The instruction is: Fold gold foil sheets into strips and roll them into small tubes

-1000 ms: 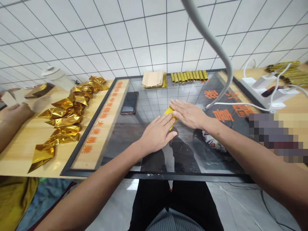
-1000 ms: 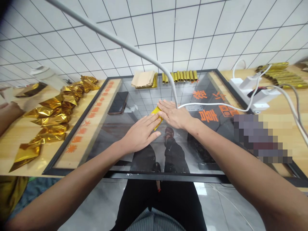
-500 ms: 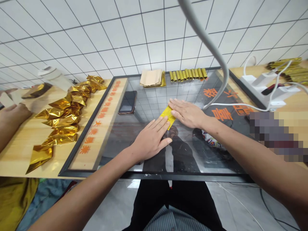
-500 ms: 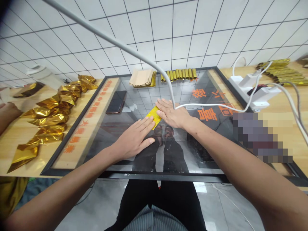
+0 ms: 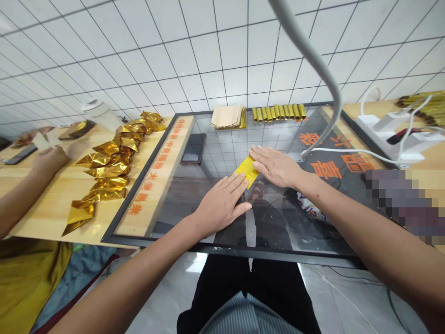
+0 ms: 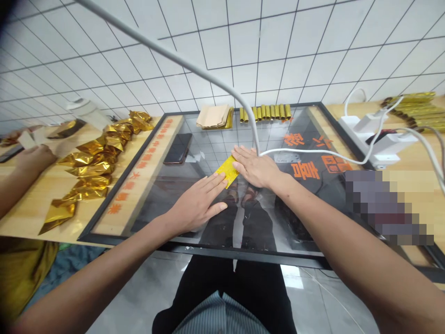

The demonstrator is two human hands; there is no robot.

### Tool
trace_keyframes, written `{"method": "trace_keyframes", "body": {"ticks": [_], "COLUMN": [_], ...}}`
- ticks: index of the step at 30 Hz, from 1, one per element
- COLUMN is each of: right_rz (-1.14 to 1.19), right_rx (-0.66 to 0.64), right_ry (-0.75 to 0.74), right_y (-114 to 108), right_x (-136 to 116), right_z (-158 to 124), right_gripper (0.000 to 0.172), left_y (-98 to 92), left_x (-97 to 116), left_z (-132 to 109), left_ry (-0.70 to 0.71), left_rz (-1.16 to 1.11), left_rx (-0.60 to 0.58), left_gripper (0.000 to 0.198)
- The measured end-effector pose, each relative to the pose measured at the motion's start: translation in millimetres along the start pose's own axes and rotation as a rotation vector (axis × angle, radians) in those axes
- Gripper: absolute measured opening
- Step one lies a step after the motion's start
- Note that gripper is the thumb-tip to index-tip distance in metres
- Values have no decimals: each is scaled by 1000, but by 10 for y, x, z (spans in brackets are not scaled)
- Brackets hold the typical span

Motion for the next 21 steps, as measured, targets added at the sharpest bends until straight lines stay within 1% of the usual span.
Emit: {"method": "trace_keyframes", "body": {"ticks": [7, 14, 18, 21], "right_rz": [12, -54, -46, -86], "right_rx": [25, 24, 41, 62], "right_ry": [-34, -44, -34, -14], "right_y": [46, 67, 46, 28], "right_x": [51, 64, 62, 71], "right_z": [14, 36, 29, 22], "right_gripper": [75, 77, 75, 77], "left_y": [8, 27, 25, 14], "left_x": [33, 44, 35, 32], "left_z": [20, 13, 17, 24], "left_ry": [-19, -18, -9, 17], "left_rz": [21, 13, 16, 39], "left_rx": [5, 14, 20, 31], "left_gripper": [69, 71, 68, 65]}}
Point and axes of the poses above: each hand's wrist, its own z-axis towards the middle knuckle, its own y-axis out of the palm, x = y × z, the point moved 3 cm from there along z, towards the middle knuckle, and after that the axes turned 8 degrees about y, right-handed, at the moved point
